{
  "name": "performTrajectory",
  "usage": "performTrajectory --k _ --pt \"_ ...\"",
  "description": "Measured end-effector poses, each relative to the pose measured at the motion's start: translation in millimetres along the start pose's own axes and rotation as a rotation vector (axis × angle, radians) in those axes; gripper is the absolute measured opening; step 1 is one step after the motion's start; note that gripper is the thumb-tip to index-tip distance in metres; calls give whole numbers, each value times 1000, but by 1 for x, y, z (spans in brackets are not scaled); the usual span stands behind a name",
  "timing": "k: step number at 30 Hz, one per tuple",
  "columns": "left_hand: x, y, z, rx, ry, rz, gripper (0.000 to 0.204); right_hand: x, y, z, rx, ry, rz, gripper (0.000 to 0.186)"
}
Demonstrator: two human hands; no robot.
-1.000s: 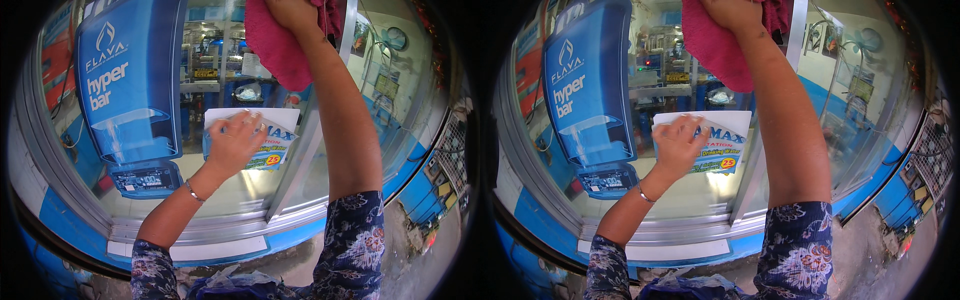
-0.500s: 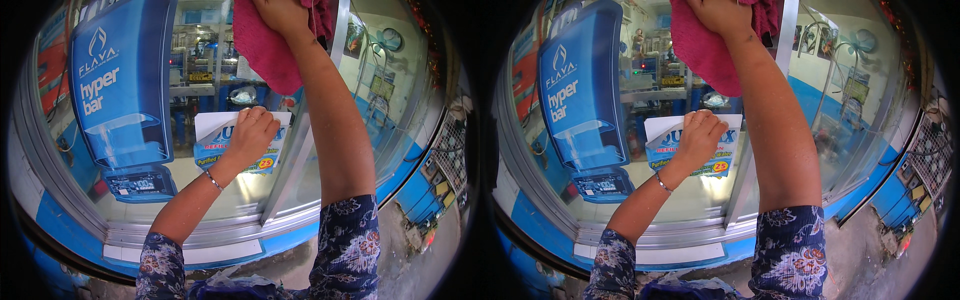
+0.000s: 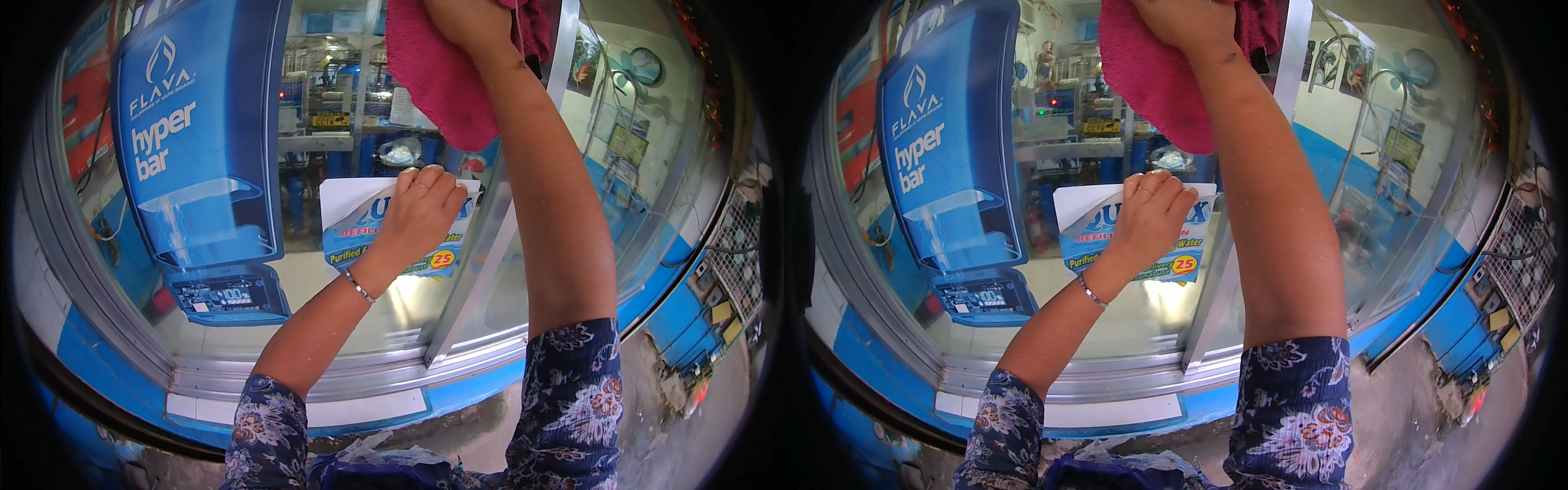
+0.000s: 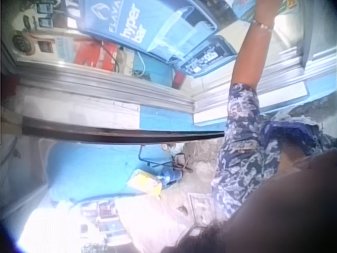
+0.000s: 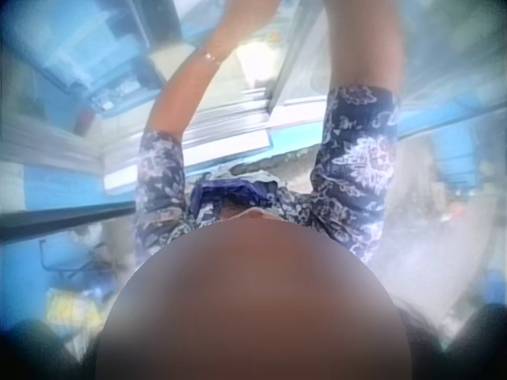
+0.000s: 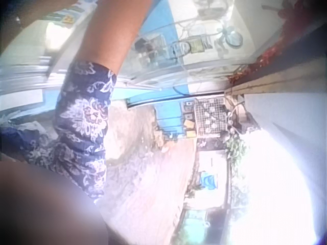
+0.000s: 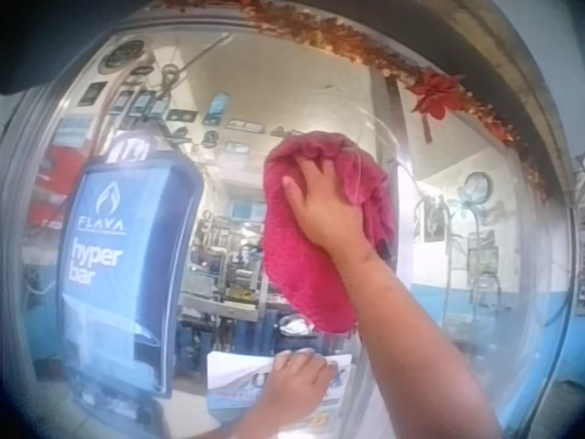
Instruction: The person rinses a pink cloth under a tap, then wipes the interior glass window and counter of a water dispensing station. They return to the sink to rinse the cloth again, then wipe the exterior glass and metal frame of the station before returning inside.
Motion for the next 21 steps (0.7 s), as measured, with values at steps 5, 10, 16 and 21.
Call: performTrajectory --k 5,10,16,21 --pt "-1 -2 -4 3 -8 -41 19 -2 2 1 22 25 -25 47" --pt "0 -1 -1 -35 -5 -20 19 -1 3 2 9 1 19 48" --pt "9 -22 51 229 120 27 28 -3 7 3 80 119 -92 49" --pt "45 -63 75 249 -106 -333 61 -8 10 3 237 259 -48 51"
Point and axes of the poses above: each hand's wrist, its own z-axis away from the middle knuckle, its own y-axis out of the palm, x = y × z, the point moved 4 cm from there along -z, towards the middle knuckle, and after that the axes turned 10 degrees about -y, right-handed, at the moved point
